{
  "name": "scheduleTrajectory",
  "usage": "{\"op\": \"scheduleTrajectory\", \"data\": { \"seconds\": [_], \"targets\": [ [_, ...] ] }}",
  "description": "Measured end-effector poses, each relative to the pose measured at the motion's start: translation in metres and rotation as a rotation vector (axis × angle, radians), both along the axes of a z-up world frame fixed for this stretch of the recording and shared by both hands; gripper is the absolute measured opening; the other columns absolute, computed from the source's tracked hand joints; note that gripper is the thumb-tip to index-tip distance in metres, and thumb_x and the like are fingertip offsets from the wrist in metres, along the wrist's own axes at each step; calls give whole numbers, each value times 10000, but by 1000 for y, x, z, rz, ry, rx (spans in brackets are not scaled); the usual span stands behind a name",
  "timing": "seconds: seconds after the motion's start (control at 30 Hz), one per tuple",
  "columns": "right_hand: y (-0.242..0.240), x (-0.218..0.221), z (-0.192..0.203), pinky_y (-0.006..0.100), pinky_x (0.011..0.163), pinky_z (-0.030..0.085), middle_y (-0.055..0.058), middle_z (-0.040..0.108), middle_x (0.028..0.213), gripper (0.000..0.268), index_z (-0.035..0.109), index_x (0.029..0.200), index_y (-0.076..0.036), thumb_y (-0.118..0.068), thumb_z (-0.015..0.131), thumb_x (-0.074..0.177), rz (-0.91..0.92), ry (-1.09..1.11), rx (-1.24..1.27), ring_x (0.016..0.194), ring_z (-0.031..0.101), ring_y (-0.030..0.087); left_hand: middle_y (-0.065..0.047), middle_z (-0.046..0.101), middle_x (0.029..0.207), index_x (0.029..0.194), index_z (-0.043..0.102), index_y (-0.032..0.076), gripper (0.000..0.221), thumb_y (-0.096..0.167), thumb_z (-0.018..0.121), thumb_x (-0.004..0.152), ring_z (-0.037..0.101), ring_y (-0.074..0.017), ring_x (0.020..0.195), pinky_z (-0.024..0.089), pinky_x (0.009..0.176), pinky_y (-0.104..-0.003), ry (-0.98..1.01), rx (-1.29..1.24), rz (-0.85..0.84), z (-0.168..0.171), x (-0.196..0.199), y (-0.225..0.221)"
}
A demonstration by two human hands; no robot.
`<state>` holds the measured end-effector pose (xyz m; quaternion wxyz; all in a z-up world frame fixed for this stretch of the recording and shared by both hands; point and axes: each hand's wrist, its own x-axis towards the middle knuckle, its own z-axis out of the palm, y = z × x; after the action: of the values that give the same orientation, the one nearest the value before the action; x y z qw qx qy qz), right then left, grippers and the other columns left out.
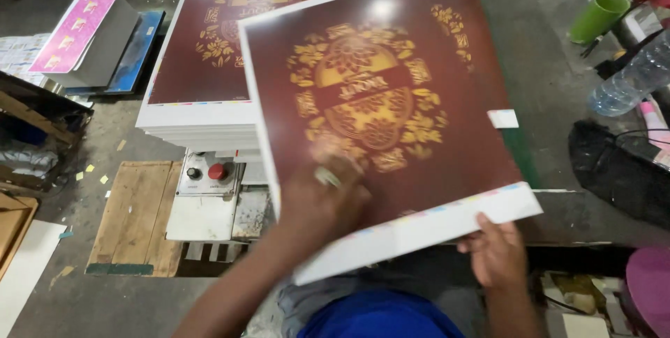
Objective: The person repeatedly picks up printed sheets from a table and places them onto a growing stack. The sheets feature a maroon background with gold decorative patterns and the word 'YAQUT'. The person handles the sheets one at a time, aligning them before adding them to the pile.
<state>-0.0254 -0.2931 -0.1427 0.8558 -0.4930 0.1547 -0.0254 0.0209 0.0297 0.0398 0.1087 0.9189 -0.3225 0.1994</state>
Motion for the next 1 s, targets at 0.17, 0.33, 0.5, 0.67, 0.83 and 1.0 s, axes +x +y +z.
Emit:
{"op": "scheduleTrajectory", "data": {
  "seconds": [0.17,0.33,0.5,0.67,0.83,1.0],
  "targets": [
    [-66,-28,-47,326,552,483,79,672,1002,277,537,1304,-44,-118,585,1042,-141,-104,-34,767,642,166,-174,745,1160,1239,635,58,192,155,612,1074,738,-310,1000,583,863,-440,-156,22,223,-58,83,82],
    [-116,-56,-85,325,576,466,67,657,1019,292,538,1353,-69,-99,582,1065,-269,-45,-132,790,622,158,-159,605,1462,1379,562,38,433,339,570,1067,534,-367,1413,426,1162,-504,-93,97,366,-51,104,87],
    [-131,-77,-91,362,576,454,87,646,998,267,549,1346,-35,-120,576,1094,-325,71,-225,760,602,182,-265,455,1515,1460,426,-60,822,561,574,942,369,-422,1420,288,1171,-581,-57,145,416,-65,102,85],
    [-124,-75,-87,364,579,477,103,656,1007,258,544,1327,-22,-115,580,1089,-367,204,-308,777,616,185,-234,618,1413,1405,554,-22,553,394,545,1041,551,-387,1346,440,1112,-500,-157,247,359,-70,97,105],
    [-119,-72,-107,351,554,497,136,665,1017,295,539,1346,-24,-103,579,1064,-316,224,-372,759,642,201,-188,766,1157,1264,648,2,231,94,502,1110,769,-287,1052,624,889,-415,-247,130,303,-46,76,107],
    [-92,-57,-91,336,530,484,159,683,1011,275,517,1326,-1,-101,561,1074,-263,172,-384,756,682,226,-174,795,988,1128,693,11,149,90,592,1053,732,-207,629,564,523,-371,-185,55,396,-8,23,71]
  ]
}}
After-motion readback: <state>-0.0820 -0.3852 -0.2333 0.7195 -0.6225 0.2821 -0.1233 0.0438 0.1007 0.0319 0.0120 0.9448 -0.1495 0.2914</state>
